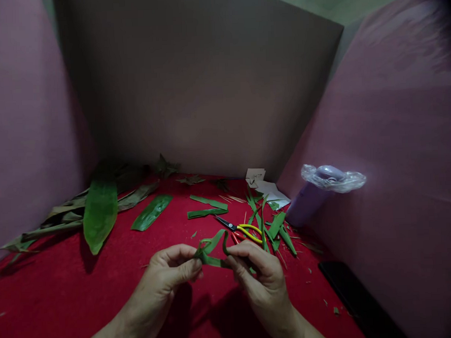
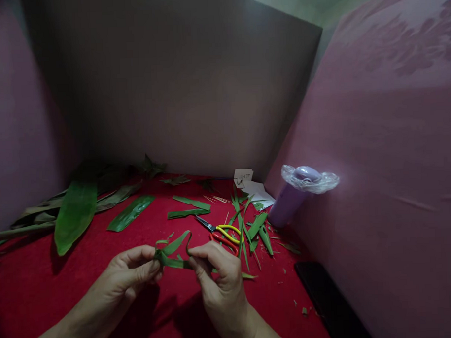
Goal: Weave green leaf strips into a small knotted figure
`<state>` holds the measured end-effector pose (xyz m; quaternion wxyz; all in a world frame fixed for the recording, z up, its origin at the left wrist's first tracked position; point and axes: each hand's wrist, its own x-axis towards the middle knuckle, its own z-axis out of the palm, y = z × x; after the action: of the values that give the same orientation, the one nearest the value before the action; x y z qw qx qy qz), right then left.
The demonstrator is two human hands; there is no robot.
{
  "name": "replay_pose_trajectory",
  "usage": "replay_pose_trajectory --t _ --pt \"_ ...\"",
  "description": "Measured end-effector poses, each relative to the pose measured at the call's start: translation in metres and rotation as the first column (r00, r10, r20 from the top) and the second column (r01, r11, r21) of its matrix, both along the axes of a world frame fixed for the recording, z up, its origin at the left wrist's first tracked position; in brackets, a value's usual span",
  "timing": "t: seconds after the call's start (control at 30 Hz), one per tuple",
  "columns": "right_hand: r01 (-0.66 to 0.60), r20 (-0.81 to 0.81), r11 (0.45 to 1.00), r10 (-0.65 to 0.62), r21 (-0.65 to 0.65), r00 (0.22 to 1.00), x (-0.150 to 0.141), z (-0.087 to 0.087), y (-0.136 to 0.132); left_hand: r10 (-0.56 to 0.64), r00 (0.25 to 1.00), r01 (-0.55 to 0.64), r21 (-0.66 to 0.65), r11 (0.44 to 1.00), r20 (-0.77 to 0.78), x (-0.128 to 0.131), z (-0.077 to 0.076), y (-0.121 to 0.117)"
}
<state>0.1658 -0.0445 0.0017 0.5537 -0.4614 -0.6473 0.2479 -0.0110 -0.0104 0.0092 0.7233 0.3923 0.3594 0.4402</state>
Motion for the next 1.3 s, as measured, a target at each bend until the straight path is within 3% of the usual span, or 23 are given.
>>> replay_pose_trajectory --t 0.23,0.47,0.63,0.8,1.2,1.3 --pt "-0.096 -0.046 0.995 0.097 0.019 0.994 -0.004 -0.005 -0.001 -0.092 0.996 0.092 0.009 0.996 -0.008 0.003 -0.002 -0.004" --pt "-0.038 -0.112 0.993 0.026 -0.115 0.993 -0.006 -0.005 0.000 -0.159 0.983 0.159 -0.003 0.987 0.089 0.001 -0.001 -0.004" --pt "-0.215 -0.292 0.960 0.157 -0.177 0.943 -0.010 0.003 -0.005 -0.176 0.984 0.176 -0.011 0.984 0.019 0.004 -0.002 -0.006" --pt "-0.312 -0.469 0.931 0.193 -0.190 0.862 -0.010 0.009 -0.005 -0.183 0.983 0.183 0.022 0.983 0.002 0.005 -0.007 -0.004" --pt "-0.318 -0.491 0.928 0.187 -0.196 0.851 -0.010 0.006 -0.004 -0.184 0.980 0.186 0.010 0.983 -0.076 0.006 -0.003 -0.006" --pt "-0.294 -0.435 0.942 0.198 -0.164 0.878 -0.008 0.003 -0.005 -0.183 0.979 0.186 0.022 0.982 -0.095 0.006 -0.002 -0.007"
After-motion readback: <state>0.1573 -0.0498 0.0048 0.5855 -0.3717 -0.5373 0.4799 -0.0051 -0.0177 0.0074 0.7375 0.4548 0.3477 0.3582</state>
